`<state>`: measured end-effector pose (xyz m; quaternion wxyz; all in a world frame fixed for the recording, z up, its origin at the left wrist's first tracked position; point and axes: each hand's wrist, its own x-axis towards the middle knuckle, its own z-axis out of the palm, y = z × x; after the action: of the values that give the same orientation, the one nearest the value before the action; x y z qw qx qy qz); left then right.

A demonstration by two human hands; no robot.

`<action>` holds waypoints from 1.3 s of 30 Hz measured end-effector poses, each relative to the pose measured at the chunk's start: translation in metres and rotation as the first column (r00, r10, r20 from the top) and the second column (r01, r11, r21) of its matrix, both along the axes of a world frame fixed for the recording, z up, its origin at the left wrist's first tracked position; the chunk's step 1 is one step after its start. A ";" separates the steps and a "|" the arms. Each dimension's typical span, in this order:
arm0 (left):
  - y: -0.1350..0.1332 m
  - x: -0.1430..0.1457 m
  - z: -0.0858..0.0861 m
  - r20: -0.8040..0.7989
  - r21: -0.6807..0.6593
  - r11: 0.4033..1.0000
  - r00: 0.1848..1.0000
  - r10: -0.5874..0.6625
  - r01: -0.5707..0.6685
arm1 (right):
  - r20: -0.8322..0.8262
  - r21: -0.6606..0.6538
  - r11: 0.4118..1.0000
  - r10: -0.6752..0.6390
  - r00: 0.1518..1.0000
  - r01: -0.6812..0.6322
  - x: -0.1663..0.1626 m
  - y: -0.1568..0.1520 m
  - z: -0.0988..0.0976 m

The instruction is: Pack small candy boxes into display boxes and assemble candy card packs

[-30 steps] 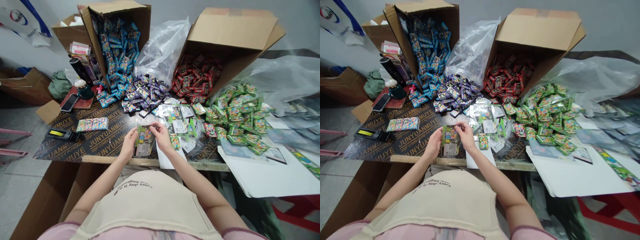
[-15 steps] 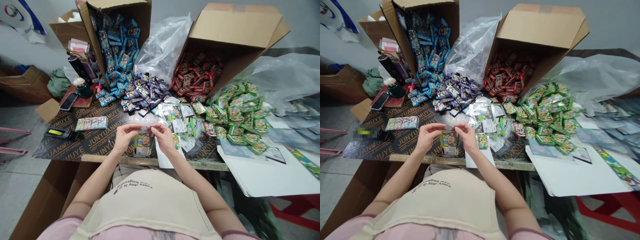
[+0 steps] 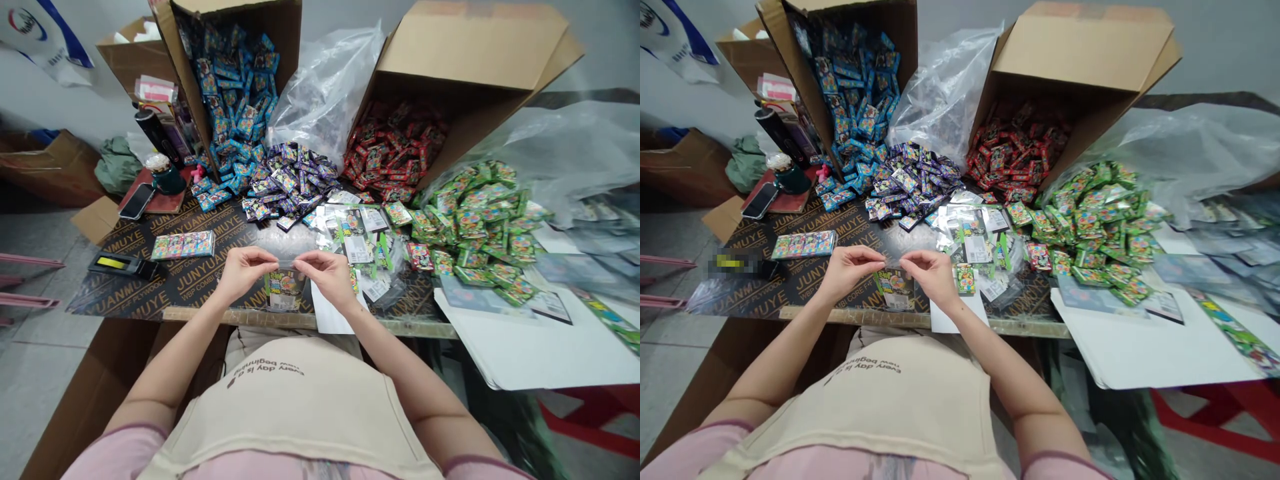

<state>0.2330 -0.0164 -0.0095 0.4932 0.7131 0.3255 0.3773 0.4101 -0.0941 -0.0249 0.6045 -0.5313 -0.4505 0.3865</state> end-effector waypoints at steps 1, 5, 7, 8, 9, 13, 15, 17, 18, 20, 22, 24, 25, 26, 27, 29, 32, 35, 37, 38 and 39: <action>-0.001 -0.001 0.001 -0.011 0.055 0.998 1.000 -0.006 0.006 | 0.023 0.004 1.000 0.006 1.000 -0.007 0.001 0.000 0.001; -0.005 -0.005 0.003 -0.103 0.302 0.950 0.993 -0.050 0.079 | 0.206 0.057 0.998 0.022 0.978 -0.034 0.010 -0.007 -0.002; -0.006 -0.007 0.000 -0.146 0.344 0.932 0.987 -0.064 0.112 | 0.319 0.120 0.990 0.029 0.947 -0.071 0.016 -0.012 -0.009; -0.006 -0.007 -0.002 -0.159 0.343 0.931 0.985 -0.071 0.123 | 0.363 0.152 0.985 0.026 0.931 -0.087 0.018 -0.015 -0.014; -0.006 -0.007 -0.004 -0.166 0.336 0.933 0.983 -0.078 0.131 | 0.396 0.179 0.979 0.018 0.918 -0.097 0.020 -0.017 -0.018; -0.002 -0.004 -0.007 -0.120 0.318 0.942 0.990 -0.073 0.108 | 0.445 0.238 0.969 -0.045 0.894 -0.070 0.018 -0.015 -0.020; 0.002 -0.007 -0.005 -0.046 0.286 0.958 0.999 -0.003 0.016 | 0.413 0.229 0.972 -0.047 0.909 -0.054 0.012 -0.002 -0.011; 0.009 -0.015 -0.005 0.075 0.233 0.957 0.984 0.159 -0.173 | 0.306 0.234 0.972 -0.059 0.950 -0.015 0.005 0.019 -0.001; 0.013 -0.022 -0.007 0.139 0.193 0.938 0.954 0.266 -0.289 | 0.235 0.250 0.968 -0.075 0.969 0.014 0.000 0.034 0.002; 0.019 -0.039 -0.018 0.215 0.080 0.864 0.855 0.472 -0.497 | 0.143 0.283 0.957 -0.103 0.984 0.059 -0.008 0.069 0.000; 0.022 -0.059 -0.040 0.173 -0.037 0.787 0.771 0.612 -0.616 | 0.219 0.268 0.963 -0.088 0.972 0.027 -0.017 0.110 -0.015; 0.020 -0.081 -0.068 0.054 -0.088 0.732 0.730 0.681 -0.676 | 0.456 0.182 0.980 -0.015 0.890 -0.077 -0.029 0.151 -0.035; 0.018 -0.091 -0.083 -0.009 -0.080 0.711 0.714 0.700 -0.699 | 0.591 0.126 0.983 0.033 0.806 -0.133 -0.036 0.171 -0.044; 0.014 -0.100 -0.097 -0.073 -0.041 0.698 0.699 0.711 -0.715 | 0.709 0.073 0.981 0.077 0.701 -0.182 -0.044 0.191 -0.052; 0.010 -0.107 -0.110 -0.128 0.035 0.690 0.681 0.721 -0.723 | 0.804 0.029 0.974 0.110 0.584 -0.223 -0.054 0.210 -0.057; 0.002 -0.117 -0.131 -0.195 0.229 0.665 0.636 0.747 -0.711 | 0.916 -0.030 0.959 0.139 0.376 -0.281 -0.076 0.249 -0.061; -0.007 -0.120 -0.150 -0.184 0.424 0.605 0.589 0.787 -0.674 | 0.966 -0.069 0.942 0.145 0.215 -0.327 -0.111 0.308 -0.058; -0.008 -0.116 -0.160 -0.176 0.500 0.574 0.573 0.800 -0.648 | 0.968 -0.127 0.942 0.186 0.167 -0.312 -0.140 0.364 -0.058; -0.007 -0.115 -0.164 -0.208 0.519 0.574 0.558 0.804 -0.633 | 0.962 -0.178 0.947 0.225 0.156 -0.268 -0.152 0.394 -0.063; -0.006 -0.115 -0.164 -0.225 0.525 0.574 0.549 0.805 -0.628 | 0.957 -0.206 0.948 0.247 0.154 -0.242 -0.156 0.404 -0.066; -0.006 -0.115 -0.164 -0.242 0.528 0.578 0.543 0.804 -0.622 | 0.952 -0.229 0.948 0.265 0.152 -0.219 -0.159 0.413 -0.069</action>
<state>0.1182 -0.0225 -0.1738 0.0504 0.6598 0.6185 0.4238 0.2514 0.3184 -0.0943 0.1029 -0.5862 -0.8011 0.0627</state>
